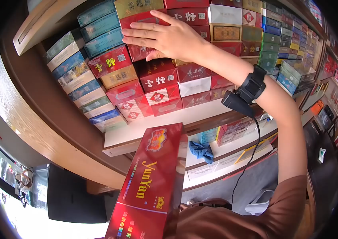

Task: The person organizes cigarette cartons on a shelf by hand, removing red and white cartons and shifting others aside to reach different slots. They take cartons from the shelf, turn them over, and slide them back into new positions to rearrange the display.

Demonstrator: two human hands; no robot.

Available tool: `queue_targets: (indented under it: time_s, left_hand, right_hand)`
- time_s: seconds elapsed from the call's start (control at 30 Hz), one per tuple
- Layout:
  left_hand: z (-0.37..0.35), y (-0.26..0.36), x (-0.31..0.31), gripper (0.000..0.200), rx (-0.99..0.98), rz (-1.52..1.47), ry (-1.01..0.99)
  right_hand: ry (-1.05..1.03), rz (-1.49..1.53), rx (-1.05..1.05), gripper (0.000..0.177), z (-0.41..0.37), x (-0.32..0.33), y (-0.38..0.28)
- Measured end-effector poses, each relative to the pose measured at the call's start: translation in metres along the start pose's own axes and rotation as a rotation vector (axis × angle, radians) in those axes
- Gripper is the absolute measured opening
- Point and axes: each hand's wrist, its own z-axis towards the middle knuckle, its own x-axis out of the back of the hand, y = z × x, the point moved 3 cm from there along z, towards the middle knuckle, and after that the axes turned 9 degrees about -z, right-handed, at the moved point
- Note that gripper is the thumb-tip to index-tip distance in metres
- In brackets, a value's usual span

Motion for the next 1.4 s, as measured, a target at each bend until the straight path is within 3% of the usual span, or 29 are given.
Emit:
queue_targets:
  time_s: [0.2, 0.23, 0.27, 0.37, 0.4, 0.43, 0.47, 0.5, 0.53, 0.57, 0.63, 0.67, 0.7, 0.73, 0.77, 0.83, 0.87, 1.0, 1.23, 1.33, 1.37, 1.4]
  left_hand:
    - [-0.004, -0.006, -0.042, 0.019, -0.053, 0.008, 0.379]
    - [-0.003, -0.003, -0.035, 0.011, -0.008, 0.009, 0.271]
    - [-0.003, 0.0, -0.038, 0.009, -0.009, -0.001, 0.32]
    - [-0.012, 0.001, -0.036, 0.02, -0.032, -0.013, 0.284]
    - [-0.009, 0.001, -0.047, 0.019, -0.057, 0.004, 0.456]
    - [-0.008, 0.0, -0.054, 0.019, -0.065, -0.023, 0.469]
    - [-0.008, 0.0, -0.058, 0.019, -0.071, -0.038, 0.521]
    - [-0.009, 0.001, -0.061, 0.019, -0.075, -0.048, 0.574]
    - [-0.005, 0.004, -0.06, 0.021, -0.046, -0.067, 0.504]
    - [-0.002, 0.001, -0.065, 0.021, -0.042, -0.082, 0.507]
    - [0.003, -0.004, -0.081, 0.024, -0.264, -0.176, 0.404]
    - [-0.023, -0.004, -0.094, 0.026, -0.085, -0.063, 0.584]
    - [0.003, -0.009, -0.099, 0.027, -0.093, -0.098, 0.367]
    - [0.013, -0.011, -0.114, 0.044, -0.071, 0.023, 0.418]
    - [0.013, -0.01, -0.113, 0.075, 0.112, -0.042, 0.268]
    - [0.021, -0.018, -0.111, 0.101, 0.158, -0.156, 0.156]
    - [0.017, -0.021, -0.113, 0.09, 0.179, -0.206, 0.2]
    - [0.007, -0.02, -0.117, 0.075, 0.293, -0.196, 0.178]
    - [0.002, -0.021, -0.132, 0.078, 0.429, -0.234, 0.153]
    - [0.001, -0.018, -0.141, 0.077, 0.438, -0.258, 0.13]
    - [0.0, -0.018, -0.144, 0.076, 0.443, -0.246, 0.132]
    - [-0.001, -0.018, -0.147, 0.075, 0.446, -0.234, 0.137]
  right_hand:
    - [-0.041, 0.011, 0.007, 0.065, -0.025, 0.002, -0.038]
    - [-0.059, -0.031, -0.003, 0.063, -0.028, 0.006, -0.042]
    - [-0.077, 0.088, -0.009, 0.059, -0.029, 0.009, -0.044]
    - [-0.022, 1.149, -0.197, 0.058, -0.038, 0.063, -0.048]
    - [-0.245, 1.545, -0.171, 0.069, -0.048, 0.101, -0.044]
    - [0.011, 1.728, -0.059, 0.076, -0.06, 0.126, -0.055]
    - [0.173, 1.567, 0.015, 0.076, -0.074, 0.158, -0.064]
    - [0.103, 1.52, 0.069, 0.072, -0.083, 0.185, -0.067]
    - [0.151, 1.479, -0.005, 0.062, -0.097, 0.2, -0.081]
    - [0.22, 1.229, -0.117, 0.044, -0.107, 0.209, -0.088]
    - [0.23, 1.126, -0.24, 0.032, -0.129, 0.213, -0.083]
    - [0.198, 1.074, -0.272, 0.03, -0.138, 0.212, -0.075]
    - [0.155, 0.982, -0.306, 0.033, -0.148, 0.21, -0.063]
    - [0.106, 0.894, -0.325, 0.035, -0.164, 0.202, -0.056]
    - [0.062, 0.812, -0.399, 0.037, -0.177, 0.195, -0.046]
    - [-0.014, 0.681, -0.486, 0.042, -0.212, 0.173, -0.026]
    - [-0.038, 0.69, -0.587, 0.056, -0.224, 0.166, -0.014]
    - [-0.247, 0.524, -0.667, 0.067, -0.293, 0.116, 0.004]
    - [-0.494, 0.405, -0.619, 0.071, -0.326, 0.087, 0.009]
    - [-0.363, 0.508, -0.71, 0.085, -0.329, 0.095, 0.009]
    - [-0.235, 0.443, -0.787, 0.065, -0.331, 0.105, 0.011]
    - [-0.048, 0.445, -1.006, 0.053, -0.346, 0.11, 0.009]
